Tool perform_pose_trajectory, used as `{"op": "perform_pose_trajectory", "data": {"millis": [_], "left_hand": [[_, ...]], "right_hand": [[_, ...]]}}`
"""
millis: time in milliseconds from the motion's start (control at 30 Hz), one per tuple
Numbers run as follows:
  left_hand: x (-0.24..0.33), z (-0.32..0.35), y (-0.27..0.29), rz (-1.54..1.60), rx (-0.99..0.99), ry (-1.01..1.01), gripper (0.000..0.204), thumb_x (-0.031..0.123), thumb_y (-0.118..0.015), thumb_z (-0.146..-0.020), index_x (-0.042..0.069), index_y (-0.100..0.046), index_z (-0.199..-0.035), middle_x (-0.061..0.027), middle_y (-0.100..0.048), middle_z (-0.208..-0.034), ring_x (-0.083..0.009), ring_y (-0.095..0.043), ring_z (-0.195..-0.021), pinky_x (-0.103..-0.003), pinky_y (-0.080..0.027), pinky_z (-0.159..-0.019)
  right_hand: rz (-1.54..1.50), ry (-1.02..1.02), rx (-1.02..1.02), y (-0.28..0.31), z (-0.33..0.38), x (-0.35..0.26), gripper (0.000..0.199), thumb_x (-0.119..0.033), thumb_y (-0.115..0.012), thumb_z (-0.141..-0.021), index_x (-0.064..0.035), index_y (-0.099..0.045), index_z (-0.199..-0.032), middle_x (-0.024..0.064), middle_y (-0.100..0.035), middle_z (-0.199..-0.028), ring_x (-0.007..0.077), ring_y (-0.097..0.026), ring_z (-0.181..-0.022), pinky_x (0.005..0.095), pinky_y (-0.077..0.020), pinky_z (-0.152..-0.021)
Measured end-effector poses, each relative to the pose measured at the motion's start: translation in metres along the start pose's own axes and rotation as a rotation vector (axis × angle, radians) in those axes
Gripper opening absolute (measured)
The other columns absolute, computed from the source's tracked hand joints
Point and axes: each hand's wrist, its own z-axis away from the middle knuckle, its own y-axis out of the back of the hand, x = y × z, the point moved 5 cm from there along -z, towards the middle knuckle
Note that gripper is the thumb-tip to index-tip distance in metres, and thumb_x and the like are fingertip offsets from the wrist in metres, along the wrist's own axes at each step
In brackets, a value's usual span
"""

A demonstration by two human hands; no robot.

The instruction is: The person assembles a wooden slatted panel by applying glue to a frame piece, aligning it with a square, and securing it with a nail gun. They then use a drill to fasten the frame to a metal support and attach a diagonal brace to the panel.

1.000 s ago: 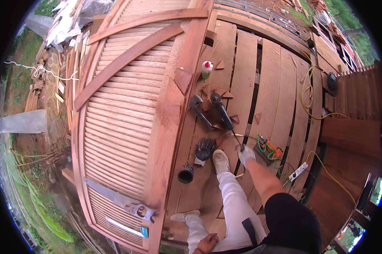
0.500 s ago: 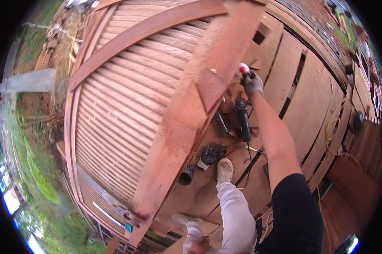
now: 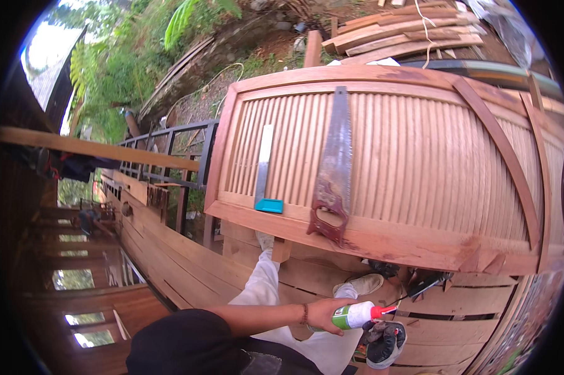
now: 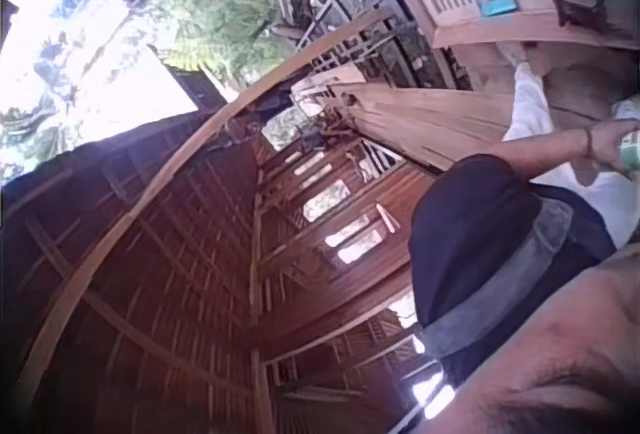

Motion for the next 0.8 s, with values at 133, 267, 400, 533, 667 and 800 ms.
{"op": "perform_pose_trajectory", "data": {"millis": [133, 267, 400, 533, 667, 800], "left_hand": [[-0.007, 0.052, 0.059, 0.253, -0.026, 0.153, 0.074, 0.026, -0.082, -0.075, 0.002, -0.043, -0.133, -0.0112, -0.06, -0.114, -0.0181, -0.057, -0.108, -0.033, -0.046, -0.095], [-0.036, 0.094, 0.117, 0.502, 0.06, 0.25, 0.044, 0.03, -0.061, -0.093, 0.002, -0.05, -0.125, -0.0053, -0.061, -0.109, -0.0139, -0.059, -0.102, -0.031, -0.048, -0.09], [-0.069, 0.136, 0.179, 1.038, -0.088, 0.414, 0.039, 0.03, -0.037, -0.103, 0.003, -0.06, -0.118, -0.0039, -0.065, -0.11, -0.0127, -0.059, -0.105, -0.031, -0.047, -0.093], [-0.039, 0.181, 0.279, 0.694, -0.268, 0.238, 0.039, 0.02, -0.033, -0.103, 0.002, -0.061, -0.122, -0.0082, -0.064, -0.122, -0.0135, -0.059, -0.109, -0.031, -0.045, -0.097], [-0.075, 0.195, 0.394, 0.364, -0.023, 0.312, 0.04, 0.03, -0.041, -0.102, 0.003, -0.059, -0.127, -0.0077, -0.066, -0.117, -0.0145, -0.062, -0.1, -0.03, -0.05, -0.089], [-0.095, 0.208, 0.545, -0.507, 1.162, 0.076, 0.059, 0.032, -0.069, -0.085, -0.003, -0.05, -0.128, -0.0231, -0.059, -0.115, -0.0371, -0.06, -0.102, -0.043, -0.049, -0.09]], "right_hand": [[-0.044, -0.008, -0.075, -0.094, -0.036, 0.013, 0.038, -0.026, -0.06, -0.09, 0.0032, -0.056, -0.113, 0.0134, -0.062, -0.078, 0.024, -0.064, -0.073, 0.0382, -0.0532, -0.072], [0.884, 0.477, -0.25, -0.205, -0.037, 0.031, 0.063, -0.022, -0.067, -0.074, 0.0059, -0.051, -0.127, 0.0157, -0.056, -0.121, 0.0359, -0.053, -0.117, 0.0518, -0.0366, -0.108], [1.745, 0.576, -1.037, -0.313, -0.03, 0.094, 0.064, -0.025, -0.071, -0.065, -0.0221, -0.057, -0.127, 0.0148, -0.044, -0.139, 0.0434, -0.03, -0.139, 0.0747, -0.0208, -0.107], [1.588, 0.817, -0.903, -0.369, -0.035, 0.128, 0.062, -0.03, -0.077, -0.066, -0.0171, -0.056, -0.123, 0.0139, -0.049, -0.129, 0.037, -0.045, -0.124, 0.0666, -0.0345, -0.103], [1.383, 0.577, -0.643, -0.415, -0.064, 0.161, 0.088, -0.034, -0.088, -0.057, -0.0043, -0.048, -0.129, 0.0167, -0.057, -0.117, 0.0362, -0.058, -0.104, 0.0485, -0.0472, -0.094], [1.219, 0.267, -0.281, -0.399, -0.093, 0.194, 0.083, -0.028, -0.09, -0.059, 0.0017, -0.048, -0.124, 0.019, -0.065, -0.097, 0.0352, -0.067, -0.086, 0.0417, -0.0553, -0.077]]}}
